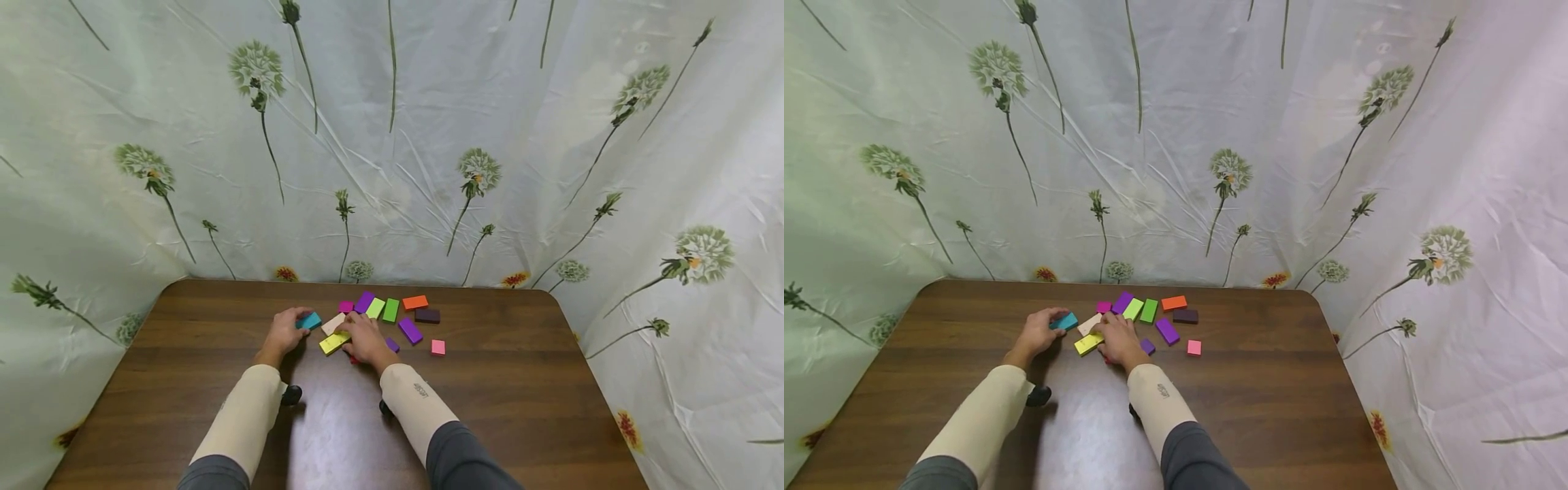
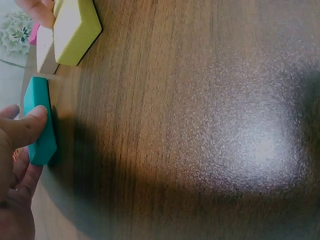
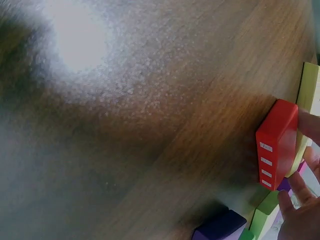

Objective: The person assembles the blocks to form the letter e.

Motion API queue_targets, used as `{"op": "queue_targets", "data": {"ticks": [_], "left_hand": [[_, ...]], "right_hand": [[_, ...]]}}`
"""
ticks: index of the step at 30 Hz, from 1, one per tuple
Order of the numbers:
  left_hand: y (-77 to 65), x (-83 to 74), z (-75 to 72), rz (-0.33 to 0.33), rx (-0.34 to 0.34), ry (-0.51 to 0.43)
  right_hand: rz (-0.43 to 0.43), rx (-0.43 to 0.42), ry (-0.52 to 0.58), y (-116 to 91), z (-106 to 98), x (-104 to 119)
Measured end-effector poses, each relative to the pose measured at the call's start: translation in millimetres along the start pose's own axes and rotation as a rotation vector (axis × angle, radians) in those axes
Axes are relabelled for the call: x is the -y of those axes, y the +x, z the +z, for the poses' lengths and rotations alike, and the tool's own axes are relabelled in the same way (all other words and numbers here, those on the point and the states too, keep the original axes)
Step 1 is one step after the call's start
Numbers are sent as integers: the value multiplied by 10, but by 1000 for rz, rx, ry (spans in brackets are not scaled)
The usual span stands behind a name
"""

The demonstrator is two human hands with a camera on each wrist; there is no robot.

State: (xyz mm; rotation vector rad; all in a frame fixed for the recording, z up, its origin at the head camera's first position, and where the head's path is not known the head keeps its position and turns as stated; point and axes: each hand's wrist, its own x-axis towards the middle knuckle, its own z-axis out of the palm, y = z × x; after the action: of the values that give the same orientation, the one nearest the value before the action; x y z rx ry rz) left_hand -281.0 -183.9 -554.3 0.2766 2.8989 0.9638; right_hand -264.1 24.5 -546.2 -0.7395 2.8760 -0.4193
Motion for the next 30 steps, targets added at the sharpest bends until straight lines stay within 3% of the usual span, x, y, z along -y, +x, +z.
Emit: {"op": "queue_targets", "data": {"ticks": [7, 22, 30], "left_hand": [[0, -2, -2, -61, 16, 4], [-4, -91, -17, -124, 32, 2], [-10, -42, -5, -128, 26, 1]], "right_hand": [[-5, -5, -37, 27, 8, 21], [-35, -59, -92, 44, 58, 7], [-74, -99, -95, 32, 18, 40]]}}
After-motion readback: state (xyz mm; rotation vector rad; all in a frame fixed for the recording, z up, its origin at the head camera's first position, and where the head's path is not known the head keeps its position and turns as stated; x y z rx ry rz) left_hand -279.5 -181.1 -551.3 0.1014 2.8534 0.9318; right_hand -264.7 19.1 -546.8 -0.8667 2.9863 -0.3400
